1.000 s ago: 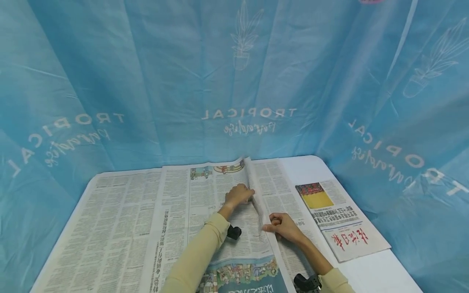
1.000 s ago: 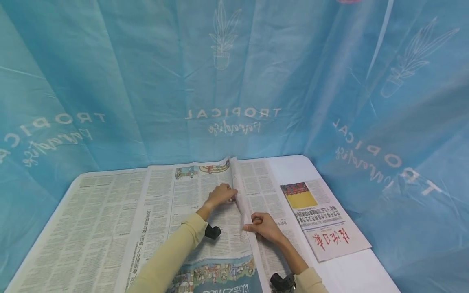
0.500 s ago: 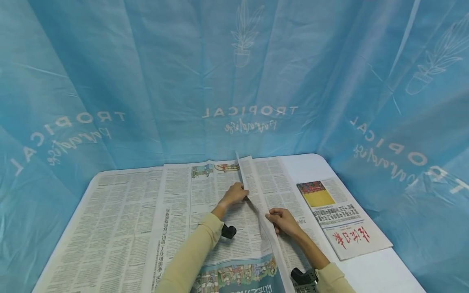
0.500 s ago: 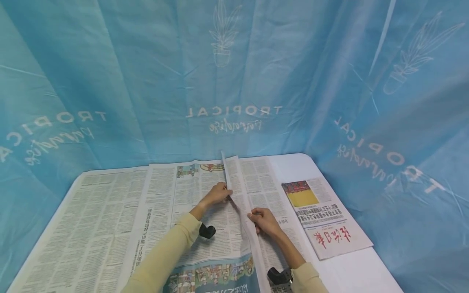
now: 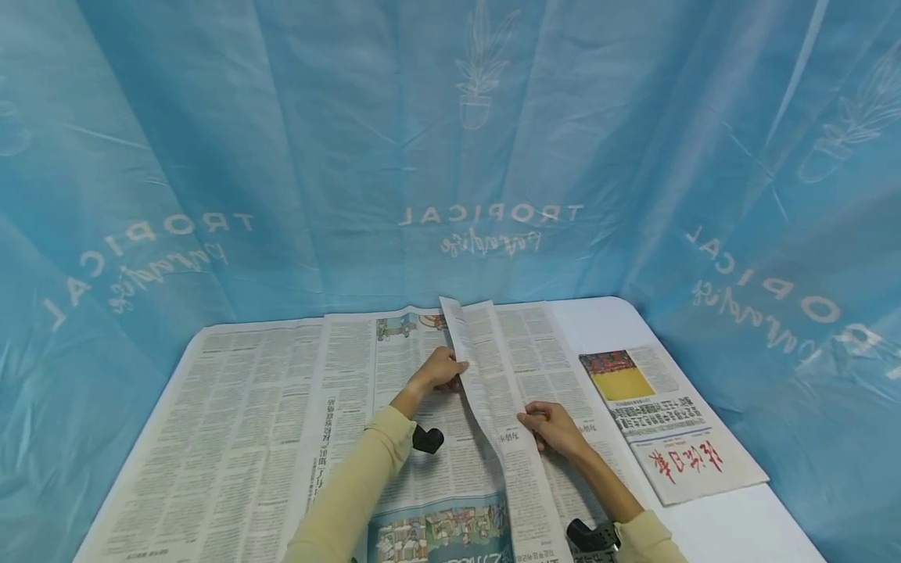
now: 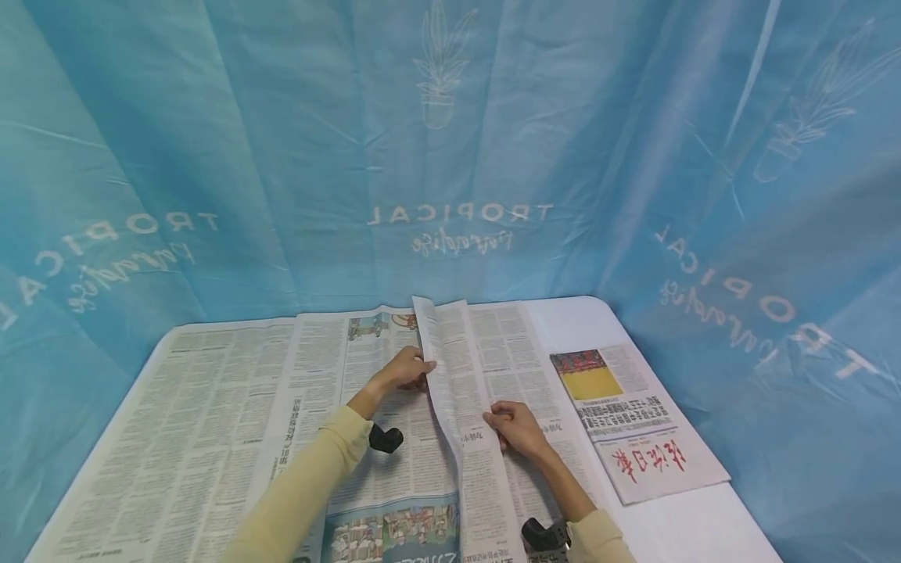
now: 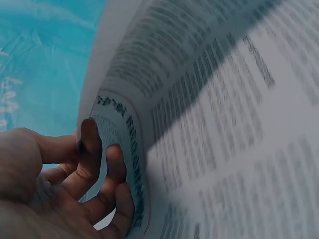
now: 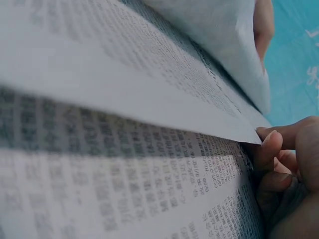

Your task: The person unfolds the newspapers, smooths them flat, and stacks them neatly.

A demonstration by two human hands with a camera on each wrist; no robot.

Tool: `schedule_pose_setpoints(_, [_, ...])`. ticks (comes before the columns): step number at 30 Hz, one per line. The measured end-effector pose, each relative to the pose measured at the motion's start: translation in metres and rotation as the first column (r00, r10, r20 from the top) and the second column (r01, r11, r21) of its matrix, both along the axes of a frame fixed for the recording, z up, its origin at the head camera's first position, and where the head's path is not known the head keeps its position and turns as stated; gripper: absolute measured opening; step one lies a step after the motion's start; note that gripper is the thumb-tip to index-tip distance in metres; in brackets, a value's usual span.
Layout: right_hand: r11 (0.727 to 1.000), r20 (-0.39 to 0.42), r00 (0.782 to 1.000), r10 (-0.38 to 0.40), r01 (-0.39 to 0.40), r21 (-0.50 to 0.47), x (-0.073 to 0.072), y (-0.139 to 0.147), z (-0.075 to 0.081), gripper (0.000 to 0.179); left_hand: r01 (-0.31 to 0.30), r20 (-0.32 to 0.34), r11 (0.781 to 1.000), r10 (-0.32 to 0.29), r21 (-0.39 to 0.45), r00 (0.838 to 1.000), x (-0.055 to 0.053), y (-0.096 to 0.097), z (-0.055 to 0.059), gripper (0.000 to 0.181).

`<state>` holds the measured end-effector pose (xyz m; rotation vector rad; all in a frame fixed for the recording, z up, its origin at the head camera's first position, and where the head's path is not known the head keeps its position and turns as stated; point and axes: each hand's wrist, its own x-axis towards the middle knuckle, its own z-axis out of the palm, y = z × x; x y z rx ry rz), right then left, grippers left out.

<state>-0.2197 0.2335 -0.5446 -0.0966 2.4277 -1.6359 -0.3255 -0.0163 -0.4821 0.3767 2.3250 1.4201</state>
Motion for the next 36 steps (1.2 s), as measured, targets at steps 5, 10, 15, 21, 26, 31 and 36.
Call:
schedule_pose_setpoints(5, [1.000,-0.015,1.000,0.007,-0.007,-0.009,0.002,0.000,0.006,0.036,-0.040,0.001,0.999,0.041,-0.029,0.999,-0.001,-0.015,0.008,0.037])
schedule_pose_setpoints(10, [1.000,-0.015,1.000,-0.012,0.012,0.009,0.002,-0.002,0.007,0.030,-0.066,-0.007,0.996,0.066,-0.060,0.998,0.003,-0.033,0.019,0.029])
schedule_pose_setpoints(15, [1.000,-0.012,1.000,-0.004,0.004,0.006,0.002,0.002,0.003,0.033,-0.096,-0.028,0.983,0.092,-0.155,0.995,0.010,-0.054,0.019,0.024])
schedule_pose_setpoints(21, [1.000,-0.001,1.000,-0.010,0.010,-0.011,0.002,0.005,0.003,0.035,-0.154,-0.051,0.969,0.147,-0.191,0.988,0.017,-0.076,0.011,0.033])
schedule_pose_setpoints(26, [1.000,0.021,1.000,-0.023,0.023,-0.016,-0.001,0.003,0.002,0.033,-0.163,-0.041,0.968,0.158,-0.189,0.987,0.020,-0.089,0.008,0.031])
schedule_pose_setpoints(31, [0.999,0.024,0.999,-0.025,0.026,-0.019,-0.001,0.001,0.000,0.031,-0.157,-0.016,0.973,0.157,-0.171,0.987,0.021,-0.103,0.013,0.027])
schedule_pose_setpoints(36, [1.000,-0.002,1.000,-0.004,0.004,-0.022,0.000,0.001,0.000,0.032,-0.156,0.006,0.973,0.159,-0.168,0.987,0.024,-0.120,0.019,0.024])
